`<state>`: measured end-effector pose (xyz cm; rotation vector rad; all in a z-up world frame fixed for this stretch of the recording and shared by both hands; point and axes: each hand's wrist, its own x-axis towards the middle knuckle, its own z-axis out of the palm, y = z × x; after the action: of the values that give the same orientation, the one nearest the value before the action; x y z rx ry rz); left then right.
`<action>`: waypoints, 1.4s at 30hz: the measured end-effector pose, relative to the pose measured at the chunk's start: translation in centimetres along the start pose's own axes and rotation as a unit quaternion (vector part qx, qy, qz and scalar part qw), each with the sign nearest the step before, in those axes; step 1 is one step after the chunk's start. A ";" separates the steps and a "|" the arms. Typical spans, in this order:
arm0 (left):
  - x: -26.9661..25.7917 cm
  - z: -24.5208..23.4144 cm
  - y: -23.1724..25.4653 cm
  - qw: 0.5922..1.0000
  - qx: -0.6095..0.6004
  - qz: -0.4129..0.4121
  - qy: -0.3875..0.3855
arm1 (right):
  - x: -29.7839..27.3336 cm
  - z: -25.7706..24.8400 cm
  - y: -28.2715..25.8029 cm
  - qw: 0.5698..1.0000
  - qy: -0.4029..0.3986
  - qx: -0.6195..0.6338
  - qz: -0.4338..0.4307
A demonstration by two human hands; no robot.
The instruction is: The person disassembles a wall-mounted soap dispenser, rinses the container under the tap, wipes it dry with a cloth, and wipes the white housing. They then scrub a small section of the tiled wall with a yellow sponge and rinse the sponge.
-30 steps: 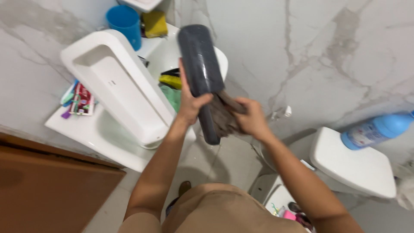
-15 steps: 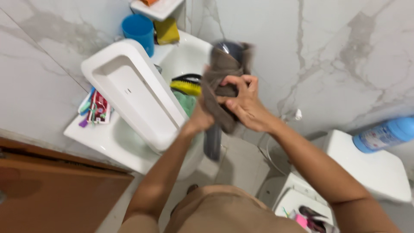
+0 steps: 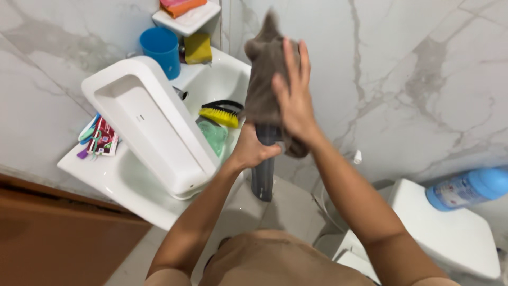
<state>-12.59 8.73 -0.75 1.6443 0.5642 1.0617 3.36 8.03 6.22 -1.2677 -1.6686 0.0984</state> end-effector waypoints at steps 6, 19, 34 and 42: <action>0.1 0.9 2.8 0.985 -0.090 0.141 -0.032 | 6.8 -2.9 5.2 0.810 -0.048 0.523 0.261; 1.9 -0.4 2.7 0.973 -0.223 -0.014 -0.052 | 3.0 -3.6 3.4 0.670 -0.005 0.697 0.258; 7.4 1.0 7.8 0.948 -0.284 -0.046 0.135 | 1.9 -2.5 5.4 0.787 -0.047 0.541 0.292; 10.3 -2.8 6.2 0.871 -0.450 -0.162 0.111 | -2.5 -1.8 1.4 0.936 -0.010 0.321 0.144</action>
<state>-10.73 16.18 8.89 0.5882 0.3749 1.0329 5.51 5.88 4.66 -0.9867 -1.2914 0.7722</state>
